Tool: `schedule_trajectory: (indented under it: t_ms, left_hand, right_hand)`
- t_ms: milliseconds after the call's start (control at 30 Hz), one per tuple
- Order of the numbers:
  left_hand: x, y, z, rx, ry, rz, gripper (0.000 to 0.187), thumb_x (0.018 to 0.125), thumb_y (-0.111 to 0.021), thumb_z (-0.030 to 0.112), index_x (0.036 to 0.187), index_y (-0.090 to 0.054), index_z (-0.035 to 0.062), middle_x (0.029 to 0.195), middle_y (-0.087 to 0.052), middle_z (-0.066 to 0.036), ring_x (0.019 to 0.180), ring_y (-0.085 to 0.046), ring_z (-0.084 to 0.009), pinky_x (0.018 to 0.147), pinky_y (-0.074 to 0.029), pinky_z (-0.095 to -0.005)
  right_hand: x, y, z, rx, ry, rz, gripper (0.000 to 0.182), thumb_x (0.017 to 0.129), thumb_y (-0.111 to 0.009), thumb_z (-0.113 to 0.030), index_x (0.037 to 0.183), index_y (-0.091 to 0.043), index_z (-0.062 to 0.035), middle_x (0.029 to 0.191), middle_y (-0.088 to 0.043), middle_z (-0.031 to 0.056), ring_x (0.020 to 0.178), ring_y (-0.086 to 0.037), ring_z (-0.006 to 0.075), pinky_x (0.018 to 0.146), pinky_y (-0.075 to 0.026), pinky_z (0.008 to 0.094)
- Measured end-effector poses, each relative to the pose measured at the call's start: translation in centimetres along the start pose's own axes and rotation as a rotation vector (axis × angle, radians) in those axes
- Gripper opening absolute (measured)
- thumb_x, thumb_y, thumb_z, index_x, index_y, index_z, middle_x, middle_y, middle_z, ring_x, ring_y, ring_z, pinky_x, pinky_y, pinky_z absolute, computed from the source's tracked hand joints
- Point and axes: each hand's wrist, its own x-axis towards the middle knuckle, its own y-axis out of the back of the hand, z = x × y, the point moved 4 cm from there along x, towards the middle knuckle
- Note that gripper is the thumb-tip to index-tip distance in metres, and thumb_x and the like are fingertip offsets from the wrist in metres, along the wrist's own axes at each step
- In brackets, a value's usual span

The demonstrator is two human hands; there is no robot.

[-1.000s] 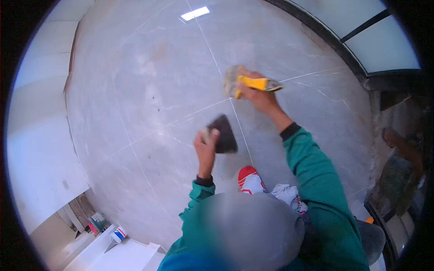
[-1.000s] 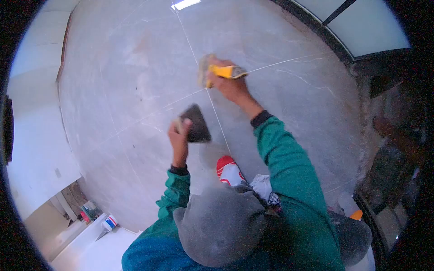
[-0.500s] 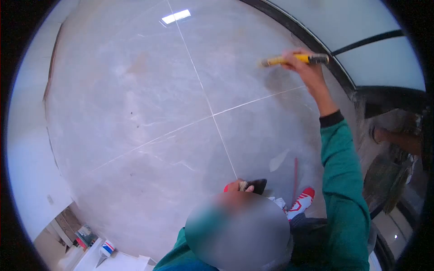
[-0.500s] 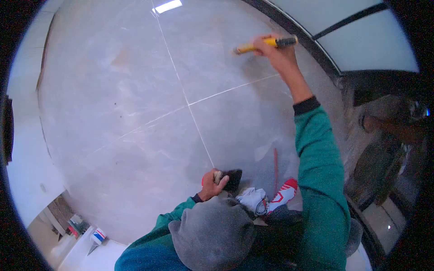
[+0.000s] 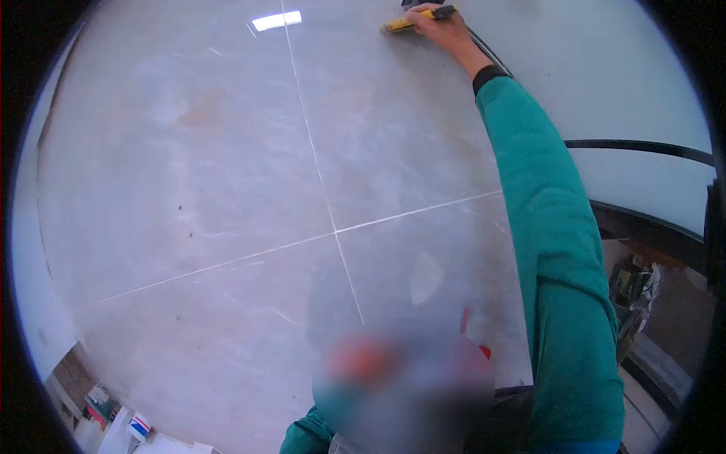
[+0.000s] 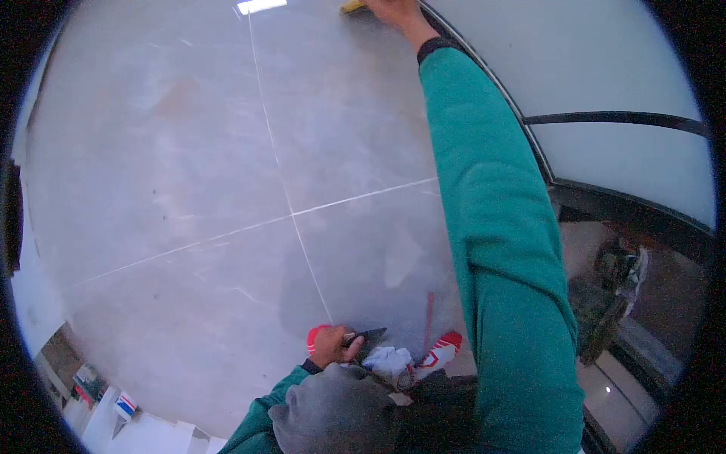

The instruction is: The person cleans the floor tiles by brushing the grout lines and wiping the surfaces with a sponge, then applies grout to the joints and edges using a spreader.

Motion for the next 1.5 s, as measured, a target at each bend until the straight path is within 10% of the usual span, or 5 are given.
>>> schedule_trajectory:
  t_ms: [200, 533, 933, 1300, 1500]
  left_hand:
    - [0.3, 1.2, 1.2, -0.078, 0.006, 0.035, 0.022, 0.071, -0.066, 0.030, 0.070, -0.059, 0.0095, 0.060, -0.057, -0.010, 0.055, -0.057, -0.0278, 0.048, -0.043, -0.0374]
    - [2.8, 1.9, -0.3, -0.222, 0.190, 0.185, 0.028, 0.076, -0.063, 0.033, 0.073, -0.059, 0.0046, 0.065, -0.059, -0.016, 0.058, -0.057, -0.0326, 0.051, -0.043, -0.0387]
    - [38.3, 32.9, 3.2, 0.504, -0.096, 0.631, 0.039, 0.074, -0.063, 0.037, 0.089, -0.057, 0.0013, 0.084, -0.062, -0.019, 0.080, -0.059, -0.0345, 0.070, -0.046, -0.0403]
    - [39.4, 12.5, 8.1, 0.370, -0.485, -0.033, 0.040, 0.076, -0.061, 0.032, 0.101, -0.052, 0.0029, 0.091, -0.060, -0.020, 0.084, -0.057, -0.0378, 0.075, -0.045, -0.0430]
    - [32.6, 10.6, 13.2, 0.186, -0.718, 0.080, 0.029, 0.079, -0.060, 0.028, 0.093, -0.055, 0.0040, 0.084, -0.058, -0.019, 0.076, -0.057, -0.0351, 0.066, -0.045, -0.0397]
  right_hand:
    - [-16.8, 6.4, -2.6, -0.223, 0.266, -0.106, 0.021, 0.082, -0.059, -0.023, 0.086, -0.062, -0.0032, 0.084, -0.063, 0.0080, 0.076, -0.059, 0.0172, 0.069, -0.046, 0.0312]
    - [-30.3, 17.9, -10.2, -0.197, -0.170, -0.510, 0.009, 0.071, -0.062, -0.007, 0.078, -0.058, -0.0042, 0.082, -0.062, 0.0076, 0.078, -0.060, 0.0219, 0.074, -0.046, 0.0321]
    - [-42.6, 28.7, -17.8, -0.326, -0.341, -0.393, 0.010, 0.074, -0.059, -0.006, 0.084, -0.056, -0.0071, 0.096, -0.059, 0.0096, 0.093, -0.053, 0.0216, 0.085, -0.039, 0.0334]
    - [-47.3, 32.1, -18.8, -0.192, -0.721, -0.015, 0.015, 0.078, -0.058, -0.006, 0.092, -0.051, -0.0058, 0.100, -0.055, 0.0102, 0.095, -0.051, 0.0185, 0.088, -0.038, 0.0318]
    - [-42.8, 31.2, -13.4, 0.034, -0.727, 0.048, 0.021, 0.079, -0.061, -0.015, 0.098, -0.058, -0.0057, 0.095, -0.058, 0.0029, 0.089, -0.054, 0.0137, 0.079, -0.044, 0.0285]
